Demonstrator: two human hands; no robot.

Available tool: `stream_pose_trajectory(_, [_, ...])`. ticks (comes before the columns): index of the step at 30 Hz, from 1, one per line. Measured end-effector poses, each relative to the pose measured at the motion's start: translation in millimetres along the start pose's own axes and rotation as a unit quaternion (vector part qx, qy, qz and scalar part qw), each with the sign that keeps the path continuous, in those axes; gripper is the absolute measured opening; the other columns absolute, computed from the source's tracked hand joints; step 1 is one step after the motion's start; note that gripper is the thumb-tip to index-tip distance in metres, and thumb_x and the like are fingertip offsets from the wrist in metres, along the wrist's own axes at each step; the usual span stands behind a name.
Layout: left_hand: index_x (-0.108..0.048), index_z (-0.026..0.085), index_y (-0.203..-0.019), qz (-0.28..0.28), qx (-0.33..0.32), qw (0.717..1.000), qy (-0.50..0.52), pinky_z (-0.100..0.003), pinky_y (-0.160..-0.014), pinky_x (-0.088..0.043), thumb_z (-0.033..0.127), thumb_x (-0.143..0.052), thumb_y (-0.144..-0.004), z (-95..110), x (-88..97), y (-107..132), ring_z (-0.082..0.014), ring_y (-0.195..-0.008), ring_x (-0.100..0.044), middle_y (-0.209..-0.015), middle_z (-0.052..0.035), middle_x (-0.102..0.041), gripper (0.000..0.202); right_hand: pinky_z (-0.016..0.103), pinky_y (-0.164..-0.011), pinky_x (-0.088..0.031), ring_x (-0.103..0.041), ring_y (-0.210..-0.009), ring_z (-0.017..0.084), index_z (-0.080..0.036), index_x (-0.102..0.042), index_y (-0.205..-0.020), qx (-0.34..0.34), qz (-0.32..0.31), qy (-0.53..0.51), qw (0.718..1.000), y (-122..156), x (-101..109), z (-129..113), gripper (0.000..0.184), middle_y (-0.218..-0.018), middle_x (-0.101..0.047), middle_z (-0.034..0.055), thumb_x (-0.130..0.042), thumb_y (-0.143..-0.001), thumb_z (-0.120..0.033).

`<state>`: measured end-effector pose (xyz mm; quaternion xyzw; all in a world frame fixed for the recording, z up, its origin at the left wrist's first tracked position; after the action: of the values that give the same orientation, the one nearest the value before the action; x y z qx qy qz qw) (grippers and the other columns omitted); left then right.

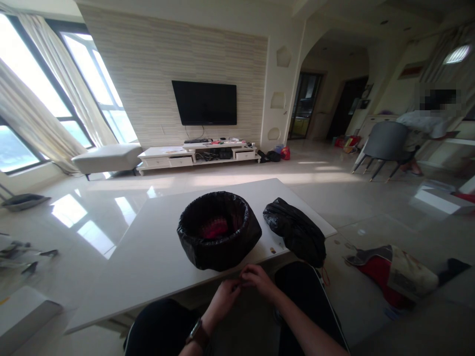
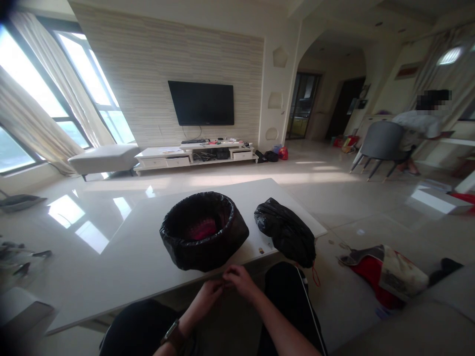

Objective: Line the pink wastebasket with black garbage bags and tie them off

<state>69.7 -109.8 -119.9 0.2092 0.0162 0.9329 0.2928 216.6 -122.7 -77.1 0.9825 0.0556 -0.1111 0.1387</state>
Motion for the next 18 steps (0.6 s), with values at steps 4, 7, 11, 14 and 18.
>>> stream_pose_trajectory(4, [-0.081,0.015,-0.097,0.023,0.017,0.998,-0.054,-0.031,-0.067,-0.045,0.033,-0.05,-0.091,5.3,4.5,1.7,-0.0216,-0.073,-0.064,-0.081,-0.0075,-0.074,0.036,0.044,-0.09,-0.055,-0.065,-0.091,0.024,-0.019,-0.069,-0.077,-0.001,0.001,-0.004,1.0,-0.3,-0.6,0.6,0.042,-0.085,-0.064,0.0017,-0.087,-0.06,-0.052])
stream_pose_trajectory(7, [-0.083,0.017,-0.094,0.053,0.042,0.992,-0.11,-0.032,-0.074,-0.043,0.029,-0.053,-0.09,11.0,9.4,4.2,-0.0242,-0.084,-0.068,-0.088,-0.0084,-0.077,0.032,0.044,-0.091,-0.054,-0.065,-0.09,0.023,-0.018,-0.068,-0.077,-0.004,-0.003,-0.007,1.0,-0.4,-3.0,0.9,0.043,-0.084,-0.064,0.0016,-0.087,-0.059,-0.053])
stream_pose_trajectory(11, [-0.083,0.021,-0.106,0.072,0.073,0.981,-0.165,-0.032,-0.079,-0.042,0.026,-0.056,-0.092,17.6,13.8,7.7,-0.0259,-0.098,-0.071,-0.105,-0.0096,-0.08,0.031,0.043,-0.09,-0.054,-0.065,-0.092,0.024,-0.018,-0.069,-0.077,-0.007,-0.009,0.0,1.0,0.1,-4.7,0.7,0.044,-0.084,-0.064,0.0018,-0.087,-0.058,-0.053])
stream_pose_trajectory(14, [-0.082,0.019,-0.104,0.089,0.079,0.973,-0.197,-0.031,-0.078,-0.041,0.025,-0.054,-0.094,22.7,19.0,9.2,-0.026,-0.097,-0.071,-0.105,-0.0114,-0.079,0.03,0.042,-0.086,-0.055,-0.065,-0.095,0.026,-0.019,-0.069,-0.078,-0.008,-0.002,0.015,1.0,0.0,-1.9,1.2,0.041,-0.086,-0.064,0.0024,-0.086,-0.06,-0.052])
stream_pose_trajectory(18, [-0.084,0.02,-0.091,0.069,0.045,0.978,-0.192,-0.029,-0.071,-0.038,0.026,-0.056,-0.093,28.7,19.9,8.9,-0.0221,-0.082,-0.069,-0.087,-0.0072,-0.079,0.029,0.041,-0.083,-0.055,-0.064,-0.095,0.026,-0.02,-0.068,-0.077,-0.011,0.015,0.029,0.999,-1.7,3.2,3.6,0.037,-0.085,-0.064,0.0018,-0.084,-0.061,-0.051])
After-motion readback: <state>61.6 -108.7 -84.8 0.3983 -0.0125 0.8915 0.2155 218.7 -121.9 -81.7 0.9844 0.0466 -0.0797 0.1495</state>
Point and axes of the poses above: each hand's wrist, its own y-axis away from the middle knuckle, its own x-axis out of the back of the hand, z = x × y, the point moved 5 cm from there along -y, towards the middle knuckle
